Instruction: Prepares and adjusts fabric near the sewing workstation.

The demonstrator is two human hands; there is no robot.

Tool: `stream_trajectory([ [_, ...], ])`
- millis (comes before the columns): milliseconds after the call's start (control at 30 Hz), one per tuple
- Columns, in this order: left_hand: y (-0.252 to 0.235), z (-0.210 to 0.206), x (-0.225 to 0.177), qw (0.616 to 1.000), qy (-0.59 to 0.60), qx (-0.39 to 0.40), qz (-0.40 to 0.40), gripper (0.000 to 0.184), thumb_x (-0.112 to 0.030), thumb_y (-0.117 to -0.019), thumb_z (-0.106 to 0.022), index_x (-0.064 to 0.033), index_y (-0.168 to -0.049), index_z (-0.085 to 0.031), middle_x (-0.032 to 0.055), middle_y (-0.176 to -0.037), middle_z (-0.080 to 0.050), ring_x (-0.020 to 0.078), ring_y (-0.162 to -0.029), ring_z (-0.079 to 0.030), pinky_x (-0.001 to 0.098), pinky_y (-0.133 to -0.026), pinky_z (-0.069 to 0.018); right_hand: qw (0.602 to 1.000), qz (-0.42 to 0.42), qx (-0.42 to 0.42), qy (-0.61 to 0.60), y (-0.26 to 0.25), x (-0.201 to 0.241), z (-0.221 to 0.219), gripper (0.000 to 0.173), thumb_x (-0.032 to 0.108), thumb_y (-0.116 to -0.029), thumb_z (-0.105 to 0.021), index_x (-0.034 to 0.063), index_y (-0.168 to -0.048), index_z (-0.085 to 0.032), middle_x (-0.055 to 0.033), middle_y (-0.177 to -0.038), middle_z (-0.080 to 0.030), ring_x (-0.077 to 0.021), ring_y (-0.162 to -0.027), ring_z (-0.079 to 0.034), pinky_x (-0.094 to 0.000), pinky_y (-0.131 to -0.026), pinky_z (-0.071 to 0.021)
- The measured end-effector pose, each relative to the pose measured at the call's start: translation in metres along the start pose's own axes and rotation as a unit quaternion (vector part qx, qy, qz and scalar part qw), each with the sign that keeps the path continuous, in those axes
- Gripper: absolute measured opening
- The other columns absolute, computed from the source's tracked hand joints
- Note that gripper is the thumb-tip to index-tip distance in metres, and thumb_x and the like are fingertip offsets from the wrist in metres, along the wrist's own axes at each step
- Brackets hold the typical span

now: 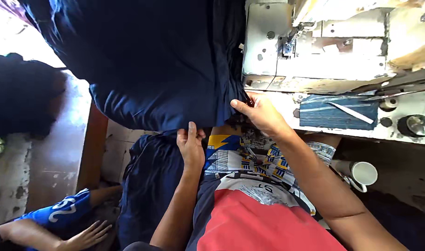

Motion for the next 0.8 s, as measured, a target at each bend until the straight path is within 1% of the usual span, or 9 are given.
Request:
stream_trajectory([
  [67, 0.002, -0.008, 0.0, 0.999, 0.005, 0.034, -0.007, 0.013, -0.022, -0.1061, -0.056, -0.0123, -0.112, -0.062, 0.005, -0.086, -0.067, 0.0146, -0.069, -0.065, 0.0323, -0.068, -0.0592, 1.0, 0.002, 0.0, 0.005, 0.004, 0.004, -0.005, 0.036, 0.045, -0.097, -0.069, 0.0155, -0.117, -0.066, -0.008, -0.083, -0.067, -0.0168, -0.058, -0.061, -0.0309, -0.047, -0.0498],
  [167, 0.001, -0.024, 0.004, 0.995, -0.029, 0.084, 0.032, 0.028, -0.031, -0.1091, -0.05, -0.0074, -0.108, -0.066, 0.0111, -0.088, -0.073, 0.0169, -0.067, -0.068, 0.0315, -0.063, -0.0598, 0.997, -0.039, 0.014, -0.059, -0.001, -0.009, -0.016, 0.038, 0.048, -0.096, -0.07, 0.0185, -0.119, -0.062, -0.0059, -0.071, -0.057, -0.0107, -0.044, -0.043, -0.0239, -0.038, -0.0358],
  [267, 0.003, -0.044, 0.009, 0.98, -0.081, 0.169, 0.069, 0.041, -0.036, -0.111, -0.042, -0.004, -0.105, -0.067, 0.0138, -0.086, -0.075, 0.0158, -0.063, -0.067, 0.0287, -0.061, -0.0576, 0.985, -0.075, 0.042, -0.146, -0.01, -0.021, -0.026, 0.032, 0.038, -0.1005, -0.067, 0.0133, -0.119, -0.06, -0.0061, -0.07, -0.058, -0.0084, -0.04, -0.038, -0.0218, -0.036, -0.0334],
  [333, 0.006, -0.056, 0.015, 0.967, -0.105, 0.215, 0.09, 0.047, -0.038, -0.1115, -0.038, -0.0027, -0.1, -0.068, 0.0119, -0.082, -0.073, 0.0141, -0.063, -0.065, 0.0283, -0.062, -0.0569, 0.974, -0.089, 0.05, -0.204, -0.008, -0.021, -0.026, 0.024, 0.028, -0.1041, -0.062, 0.007, -0.115, -0.062, -0.0081, -0.074, -0.065, -0.0065, -0.041, -0.04, -0.0194, -0.036, -0.0331],
  [400, 0.011, -0.064, 0.022, 0.958, -0.106, 0.245, 0.107, 0.048, -0.041, -0.1102, -0.041, -0.0051, -0.094, -0.068, 0.0069, -0.073, -0.069, 0.0125, -0.061, -0.063, 0.0291, -0.064, -0.0566, 0.966, -0.095, 0.049, -0.233, -0.001, -0.026, -0.02, 0.02, 0.024, -0.1054, -0.059, 0.0048, -0.109, -0.062, -0.006, -0.073, -0.061, -0.0045, -0.041, -0.038, -0.0177, -0.036, -0.0331],
  [467, 0.016, -0.071, 0.026, 0.947, -0.102, 0.281, 0.118, 0.046, -0.043, -0.1091, -0.044, -0.0056, -0.098, -0.068, 0.0062, -0.077, -0.07, 0.0111, -0.063, -0.064, 0.028, -0.066, -0.0568, 0.966, -0.091, 0.026, -0.241, 0.008, -0.032, -0.008, 0.018, 0.022, -0.1054, -0.059, 0.004, -0.106, -0.061, -0.0053, -0.071, -0.059, -0.0047, -0.042, -0.039, -0.0181, -0.037, -0.0343],
  [533, 0.024, -0.079, 0.03, 0.931, -0.085, 0.325, 0.142, 0.048, -0.043, -0.1093, -0.043, -0.0017, -0.11, -0.067, 0.0123, -0.094, -0.075, 0.0096, -0.063, -0.064, 0.0243, -0.061, -0.0541, 0.97, -0.08, -0.017, -0.227, 0.019, -0.036, 0.004, 0.018, 0.02, -0.1048, -0.06, 0.0021, -0.104, -0.061, -0.0067, -0.069, -0.06, -0.0063, -0.042, -0.041, -0.0194, -0.037, -0.0349],
  [600, 0.031, -0.086, 0.036, 0.919, -0.057, 0.352, 0.168, 0.049, -0.044, -0.1083, -0.045, 0.0001, -0.114, -0.065, 0.0153, -0.097, -0.076, 0.0101, -0.062, -0.064, 0.0237, -0.059, -0.0525, 0.974, -0.058, -0.034, -0.215, 0.029, -0.041, 0.01, 0.018, 0.017, -0.1045, -0.06, 0.0002, -0.098, -0.062, -0.0076, -0.067, -0.06, -0.0075, -0.042, -0.043, -0.0204, -0.037, -0.0358],
  [800, 0.043, -0.1, 0.052, 0.912, -0.003, 0.349, 0.215, 0.03, -0.043, -0.0944, -0.072, -0.0135, -0.089, -0.069, -0.0051, -0.068, -0.062, 0.0021, -0.058, -0.053, 0.0205, -0.059, -0.0463, 0.983, 0.003, -0.05, -0.175, 0.05, -0.043, 0.015, 0.018, 0.015, -0.1045, -0.058, 0.0007, -0.096, -0.065, -0.0072, -0.066, -0.061, -0.0085, -0.044, -0.044, -0.0223, -0.04, -0.0358],
])
Point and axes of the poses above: each hand's wrist, its own y-axis away from the middle knuckle, its own z-axis out of the back of the hand, x = y × z, the point moved 6 cm from there along -y, towards the middle knuckle
